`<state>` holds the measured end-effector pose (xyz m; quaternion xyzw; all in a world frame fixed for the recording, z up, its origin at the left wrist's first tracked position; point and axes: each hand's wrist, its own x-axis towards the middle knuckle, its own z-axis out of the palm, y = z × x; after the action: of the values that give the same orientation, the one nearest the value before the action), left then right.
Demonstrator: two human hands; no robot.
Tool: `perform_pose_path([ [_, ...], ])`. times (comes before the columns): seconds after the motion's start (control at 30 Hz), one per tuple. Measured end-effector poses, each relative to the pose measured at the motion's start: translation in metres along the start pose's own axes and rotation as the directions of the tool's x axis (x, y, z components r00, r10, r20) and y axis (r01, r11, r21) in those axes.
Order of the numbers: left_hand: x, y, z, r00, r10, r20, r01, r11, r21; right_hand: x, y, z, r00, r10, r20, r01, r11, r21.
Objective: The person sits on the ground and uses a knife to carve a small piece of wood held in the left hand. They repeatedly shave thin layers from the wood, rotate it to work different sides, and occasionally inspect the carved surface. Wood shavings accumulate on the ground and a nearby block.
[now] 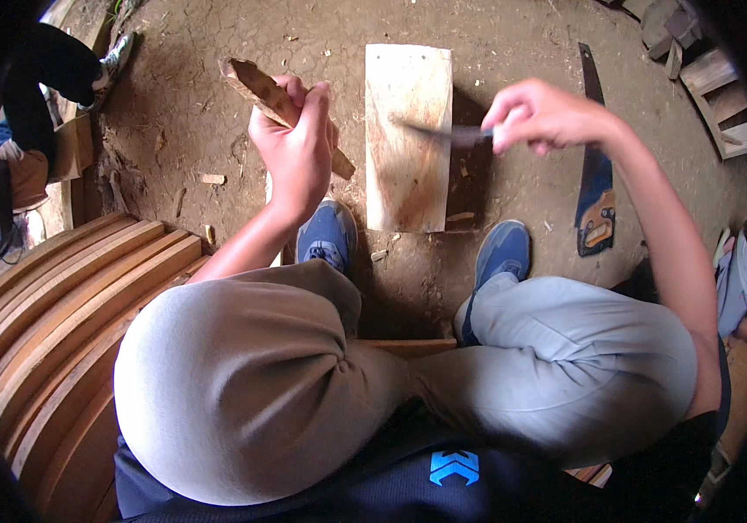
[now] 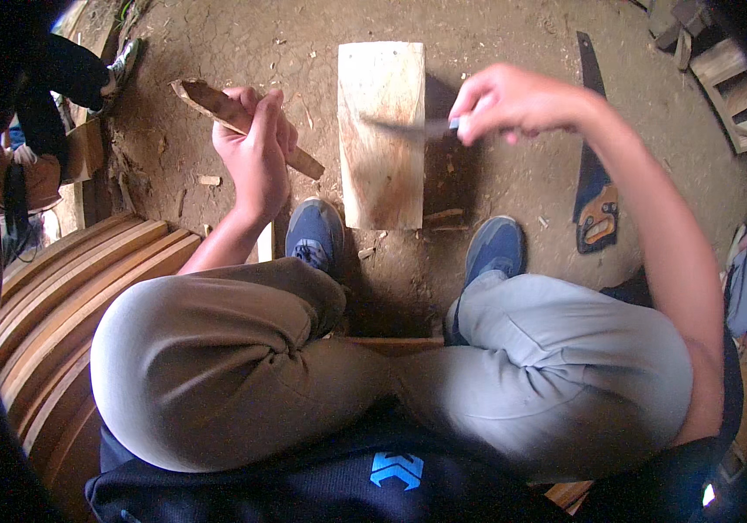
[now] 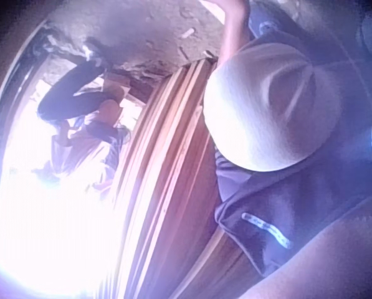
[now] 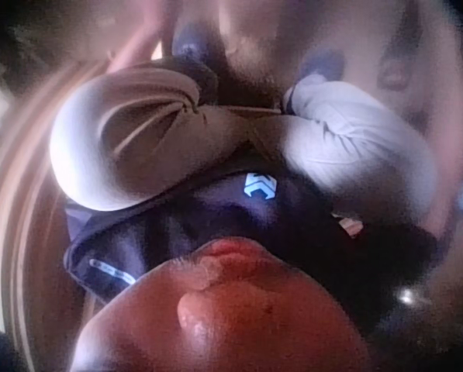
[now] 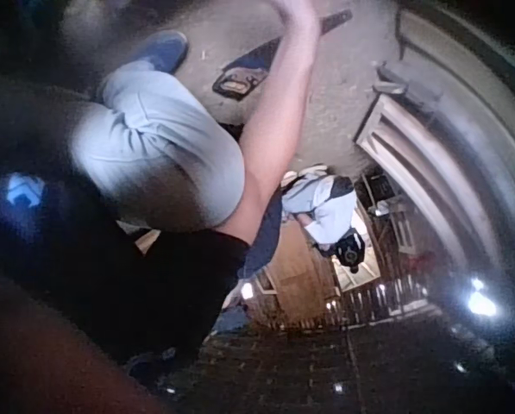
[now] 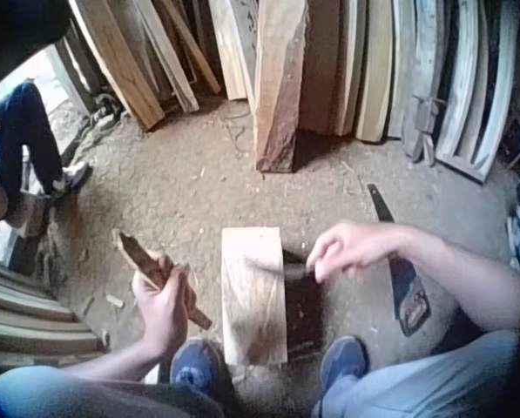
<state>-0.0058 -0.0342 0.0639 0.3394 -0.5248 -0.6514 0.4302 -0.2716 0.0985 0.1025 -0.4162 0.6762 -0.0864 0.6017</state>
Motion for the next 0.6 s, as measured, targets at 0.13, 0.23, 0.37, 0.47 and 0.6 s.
perform_pose_path([
  [0.13, -0.001, -0.002, 0.0, 1.0, 0.013, -0.013, -0.013, 1.0, 0.001, 0.01, -0.006, 0.043, 0.967, -0.018, 0.253, 0.036, 0.997, -0.069],
  [0.23, 0.0, 0.001, 0.0, 1.0, 0.0, 0.005, 0.0, 1.0, -0.02, 0.015, 0.008, 0.026, 0.991, 0.026, 0.131, -0.017, 0.997, -0.072],
  [0.37, 0.0, 0.001, -0.003, 0.999, 0.022, -0.028, -0.022, 1.0, -0.003, 0.004, 0.008, -0.021, 0.925, -0.026, -0.379, -0.009, 0.996, -0.09],
  [0.47, 0.002, -0.001, 0.002, 1.0, 0.023, -0.009, -0.023, 1.0, -0.014, 0.015, 0.034, -0.037, 0.606, -0.353, -0.713, 0.332, 0.927, -0.177],
  [0.6, 0.001, -0.001, -0.001, 0.999, 0.033, -0.02, -0.033, 0.999, 0.01, 0.009, 0.002, -0.003, 0.938, -0.179, -0.296, 0.157, 0.983, -0.099],
])
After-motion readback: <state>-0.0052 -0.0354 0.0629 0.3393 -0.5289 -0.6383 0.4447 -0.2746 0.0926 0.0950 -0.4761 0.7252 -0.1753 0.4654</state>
